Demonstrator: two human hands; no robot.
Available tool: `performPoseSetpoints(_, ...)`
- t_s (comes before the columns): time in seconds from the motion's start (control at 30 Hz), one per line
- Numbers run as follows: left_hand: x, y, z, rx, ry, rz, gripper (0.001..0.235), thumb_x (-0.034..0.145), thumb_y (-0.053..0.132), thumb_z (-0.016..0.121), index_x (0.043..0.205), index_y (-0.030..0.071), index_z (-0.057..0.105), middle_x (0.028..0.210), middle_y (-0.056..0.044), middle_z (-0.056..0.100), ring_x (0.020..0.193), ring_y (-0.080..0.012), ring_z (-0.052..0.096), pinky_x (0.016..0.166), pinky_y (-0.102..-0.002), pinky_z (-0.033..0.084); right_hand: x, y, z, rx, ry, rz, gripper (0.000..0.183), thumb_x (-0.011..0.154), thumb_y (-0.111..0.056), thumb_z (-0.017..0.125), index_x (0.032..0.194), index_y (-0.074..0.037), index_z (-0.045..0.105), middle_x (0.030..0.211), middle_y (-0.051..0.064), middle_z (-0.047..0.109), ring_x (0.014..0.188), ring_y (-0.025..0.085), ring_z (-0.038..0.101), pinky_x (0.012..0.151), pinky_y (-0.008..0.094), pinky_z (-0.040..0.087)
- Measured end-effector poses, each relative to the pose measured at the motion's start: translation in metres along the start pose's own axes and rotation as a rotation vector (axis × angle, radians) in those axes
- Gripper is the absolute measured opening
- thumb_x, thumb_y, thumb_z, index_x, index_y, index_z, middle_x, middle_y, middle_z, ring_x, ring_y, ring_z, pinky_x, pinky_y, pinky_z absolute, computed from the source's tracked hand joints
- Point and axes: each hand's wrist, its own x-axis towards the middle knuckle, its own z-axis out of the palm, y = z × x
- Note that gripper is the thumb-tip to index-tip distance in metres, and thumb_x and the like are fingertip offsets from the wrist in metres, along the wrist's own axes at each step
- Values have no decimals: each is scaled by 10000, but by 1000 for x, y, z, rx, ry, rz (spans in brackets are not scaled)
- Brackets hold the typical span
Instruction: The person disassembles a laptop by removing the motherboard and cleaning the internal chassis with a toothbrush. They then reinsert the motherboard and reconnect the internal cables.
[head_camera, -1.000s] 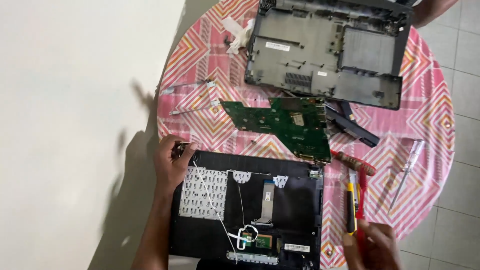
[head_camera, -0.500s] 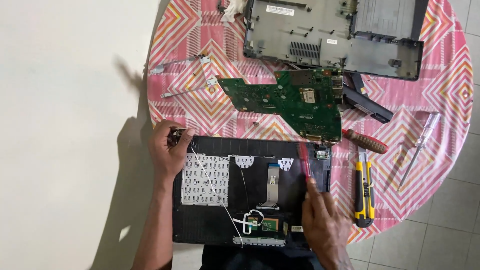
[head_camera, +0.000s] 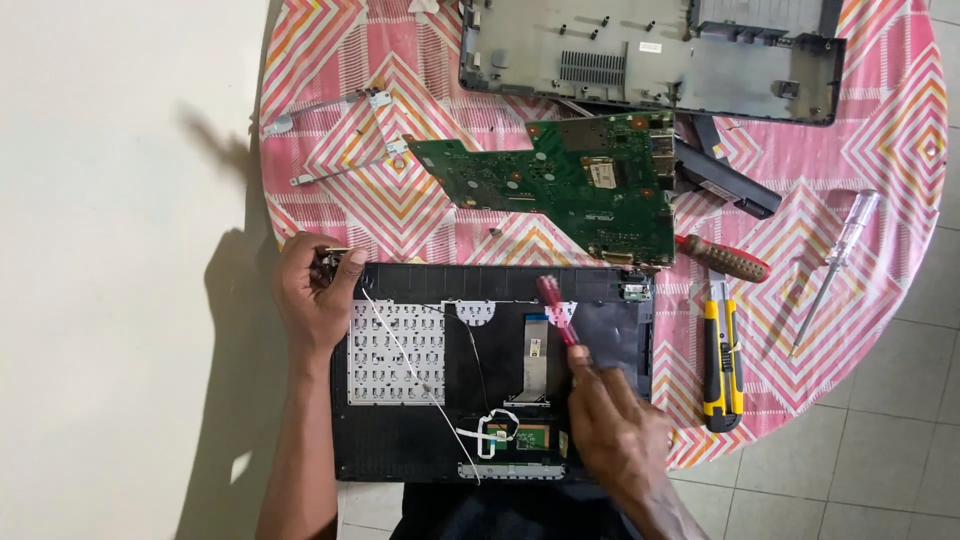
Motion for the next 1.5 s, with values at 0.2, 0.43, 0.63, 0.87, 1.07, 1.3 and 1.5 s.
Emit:
performPoseSetpoints(0.2,-3,-2,-2,23,1,-34,335,923,402,646,907,74,582,821,-29,539,615,-110,438,520,-243,352,9,-5,8,288,-54,-17,375,923,-132,596,1299,-127,592,1066,77,721,359,41,483,248,253,421)
performPoseSetpoints(0.43,-2,1,-1,-5,8,-46,321,920,379,661,857,75,582,795,-20,520,630,-107,418,530,-247,332,24,-21,12,288,-36,32,378,895,-57,606,1271,-87,627,871,27,663,414,74,459,277,254,396)
performPoseSetpoints(0.63,-3,0,-1,13,-12,-94,336,912,413,655,904,82,600,845,-25,552,627,-104,445,521,-235,344,13,8,4,241,-113,48,353,936,-125,596,1288,-135,607,807,-27,626,368,77,427,273,279,405)
performPoseSetpoints(0.87,-5,-9,1,1,-4,-76,322,925,381,667,903,69,589,868,-50,547,638,-115,436,515,-245,326,-47,34,-36,-39,-142,85,359,894,-102,673,1251,-127,648,857,14,600,621,139,583,422,340,473)
performPoseSetpoints(1.07,-6,-11,2,20,3,-60,314,936,370,668,898,68,592,843,-48,545,632,-118,415,510,-254,284,-33,44,-4,100,-61,128,358,919,-69,667,1273,-116,656,754,-15,563,548,85,453,386,281,359)
performPoseSetpoints(1.3,-6,-9,2,31,-1,-42,344,949,393,655,898,60,583,835,-55,530,644,-125,418,535,-263,298,-84,60,-38,112,-226,383,368,908,-211,638,1274,-190,623,1145,93,688,909,151,650,466,324,493)
performPoseSetpoints(1.5,-8,-13,3,48,6,-10,311,976,335,663,887,49,579,829,-60,528,664,-135,413,559,-271,289,-48,56,-19,253,-19,316,270,936,-74,650,1204,-97,674,814,50,617,824,170,637,450,323,455)
